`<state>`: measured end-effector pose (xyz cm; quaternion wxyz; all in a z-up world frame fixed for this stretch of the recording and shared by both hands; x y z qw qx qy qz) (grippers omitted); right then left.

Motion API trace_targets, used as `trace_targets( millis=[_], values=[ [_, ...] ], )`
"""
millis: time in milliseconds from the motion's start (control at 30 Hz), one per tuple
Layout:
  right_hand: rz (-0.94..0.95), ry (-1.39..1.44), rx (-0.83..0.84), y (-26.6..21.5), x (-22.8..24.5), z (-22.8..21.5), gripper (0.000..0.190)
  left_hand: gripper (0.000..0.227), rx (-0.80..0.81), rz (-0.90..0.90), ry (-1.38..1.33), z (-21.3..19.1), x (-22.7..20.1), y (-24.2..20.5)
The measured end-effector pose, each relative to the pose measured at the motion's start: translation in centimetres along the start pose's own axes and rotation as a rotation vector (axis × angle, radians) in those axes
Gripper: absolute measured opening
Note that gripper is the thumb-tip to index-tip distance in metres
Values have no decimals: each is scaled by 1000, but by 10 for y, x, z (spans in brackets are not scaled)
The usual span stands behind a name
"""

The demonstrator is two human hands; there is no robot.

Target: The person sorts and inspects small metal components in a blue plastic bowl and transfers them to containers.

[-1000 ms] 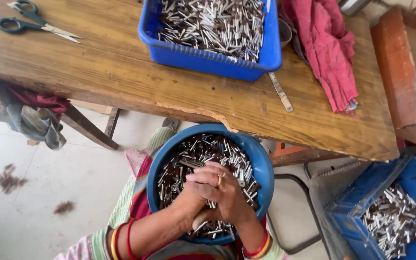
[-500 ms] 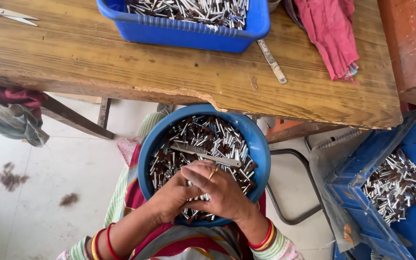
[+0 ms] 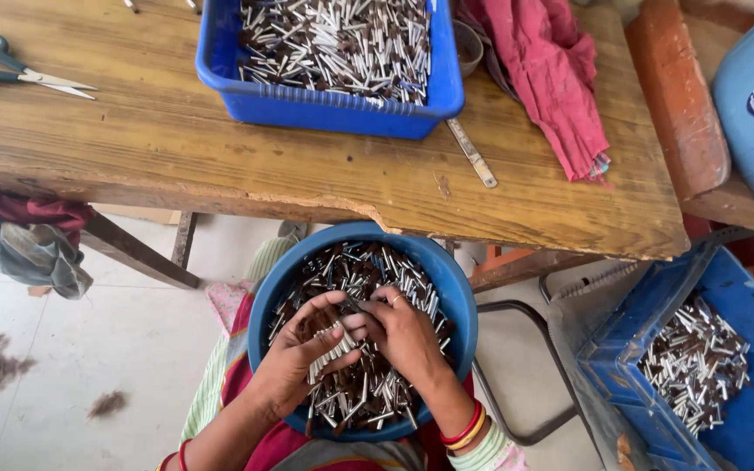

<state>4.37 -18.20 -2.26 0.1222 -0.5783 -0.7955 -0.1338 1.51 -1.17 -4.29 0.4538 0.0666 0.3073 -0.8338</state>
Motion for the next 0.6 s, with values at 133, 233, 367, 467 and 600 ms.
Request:
trace_targets(
  millis=[133,233,367,467,600],
  values=[
    [-8,-62,106,1,11,-5,28,48,-32,46,36,-6,-2,8],
    [-82,30,-190,0,-9,-2,24,50,-35,54,63,4,-14,9],
    [-14,383,-380,-12,-19,-18,18,64,5,101,136,9,-22,6],
    [-227,168,-542,-22,-8,-22,18,83,94,217,292,21,-24,3],
    [86,190,-115,3,-12,-18,21,106,252,279,468,50,-23,-21]
  ],
)
Point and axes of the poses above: each hand's wrist, its own y-axis towards the middle knuckle, its own z-axis out of the palm, x = y × z, the point moved 4 cm from there along y, towards the middle knuckle, and after that the axes turned 13 degrees about -y, right-handed, at the moved point
